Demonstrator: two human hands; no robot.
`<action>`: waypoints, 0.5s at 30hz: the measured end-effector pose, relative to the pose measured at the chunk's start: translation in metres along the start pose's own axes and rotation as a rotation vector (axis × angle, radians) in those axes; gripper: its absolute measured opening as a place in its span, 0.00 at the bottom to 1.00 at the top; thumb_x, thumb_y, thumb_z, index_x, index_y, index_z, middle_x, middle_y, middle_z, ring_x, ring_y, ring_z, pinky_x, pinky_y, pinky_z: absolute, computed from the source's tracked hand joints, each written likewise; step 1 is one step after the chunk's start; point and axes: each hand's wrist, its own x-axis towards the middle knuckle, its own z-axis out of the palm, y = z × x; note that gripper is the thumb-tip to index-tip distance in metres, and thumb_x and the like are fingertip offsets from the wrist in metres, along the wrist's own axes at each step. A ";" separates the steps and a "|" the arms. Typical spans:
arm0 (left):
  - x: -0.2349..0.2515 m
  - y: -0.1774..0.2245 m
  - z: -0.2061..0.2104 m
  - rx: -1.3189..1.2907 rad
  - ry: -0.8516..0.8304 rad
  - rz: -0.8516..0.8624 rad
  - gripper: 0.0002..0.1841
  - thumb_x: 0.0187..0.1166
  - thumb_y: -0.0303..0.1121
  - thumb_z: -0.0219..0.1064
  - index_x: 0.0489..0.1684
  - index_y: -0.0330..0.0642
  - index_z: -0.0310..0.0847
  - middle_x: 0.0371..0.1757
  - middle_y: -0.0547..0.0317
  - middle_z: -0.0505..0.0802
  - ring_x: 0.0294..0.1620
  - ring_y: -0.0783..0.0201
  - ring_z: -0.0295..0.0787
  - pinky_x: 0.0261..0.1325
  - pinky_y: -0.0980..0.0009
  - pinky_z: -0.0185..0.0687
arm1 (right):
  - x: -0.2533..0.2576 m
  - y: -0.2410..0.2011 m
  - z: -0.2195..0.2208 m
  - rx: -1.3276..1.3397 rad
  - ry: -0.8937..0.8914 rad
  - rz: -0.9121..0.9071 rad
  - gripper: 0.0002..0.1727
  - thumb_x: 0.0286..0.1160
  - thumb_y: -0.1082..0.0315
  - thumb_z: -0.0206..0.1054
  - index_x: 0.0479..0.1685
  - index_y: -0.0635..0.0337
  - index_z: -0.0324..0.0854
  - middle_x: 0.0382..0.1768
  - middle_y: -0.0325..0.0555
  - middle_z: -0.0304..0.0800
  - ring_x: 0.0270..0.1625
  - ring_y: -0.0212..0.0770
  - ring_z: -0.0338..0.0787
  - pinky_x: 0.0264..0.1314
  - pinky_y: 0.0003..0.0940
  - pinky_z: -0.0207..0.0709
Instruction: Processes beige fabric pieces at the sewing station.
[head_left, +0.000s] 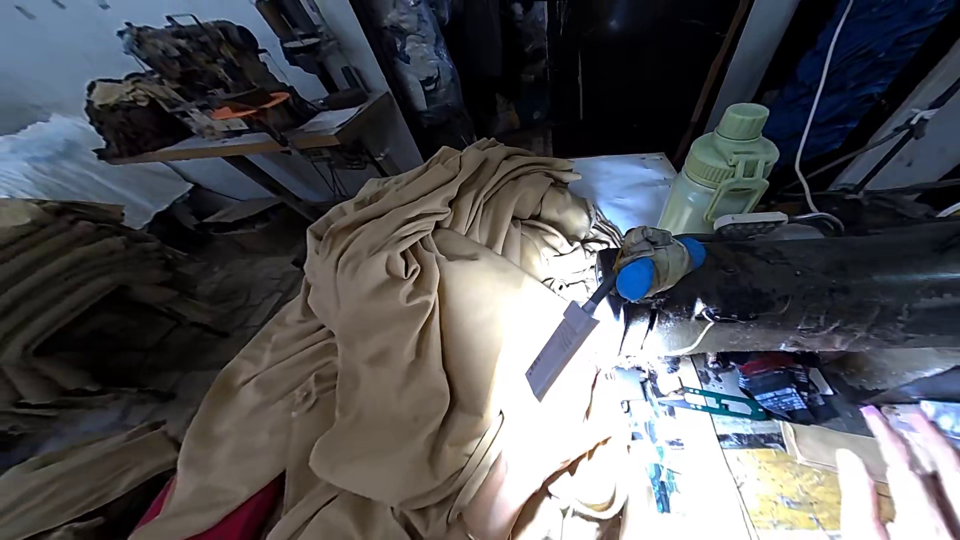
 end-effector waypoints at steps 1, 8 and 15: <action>-0.004 -0.003 0.001 -0.001 0.027 0.036 0.33 0.80 0.62 0.57 0.75 0.50 0.80 0.72 0.52 0.87 0.76 0.51 0.80 0.80 0.48 0.66 | -0.009 -0.011 0.002 0.043 0.002 -0.042 0.23 0.84 0.66 0.57 0.70 0.72 0.81 0.73 0.79 0.76 0.80 0.72 0.74 0.86 0.56 0.63; -0.073 -0.029 -0.038 0.022 -0.015 0.133 0.19 0.88 0.31 0.54 0.70 0.46 0.85 0.74 0.55 0.88 0.77 0.55 0.81 0.81 0.55 0.73 | -0.075 -0.123 -0.011 0.339 -0.355 -0.192 0.12 0.79 0.67 0.67 0.45 0.66 0.93 0.47 0.62 0.95 0.54 0.65 0.93 0.65 0.60 0.80; -0.103 0.000 -0.103 0.068 0.036 0.481 0.14 0.91 0.38 0.53 0.41 0.45 0.85 0.53 0.57 0.92 0.72 0.55 0.82 0.85 0.49 0.65 | -0.025 -0.089 0.008 0.206 -0.026 -0.150 0.14 0.73 0.69 0.62 0.46 0.66 0.91 0.49 0.65 0.92 0.54 0.67 0.90 0.58 0.64 0.79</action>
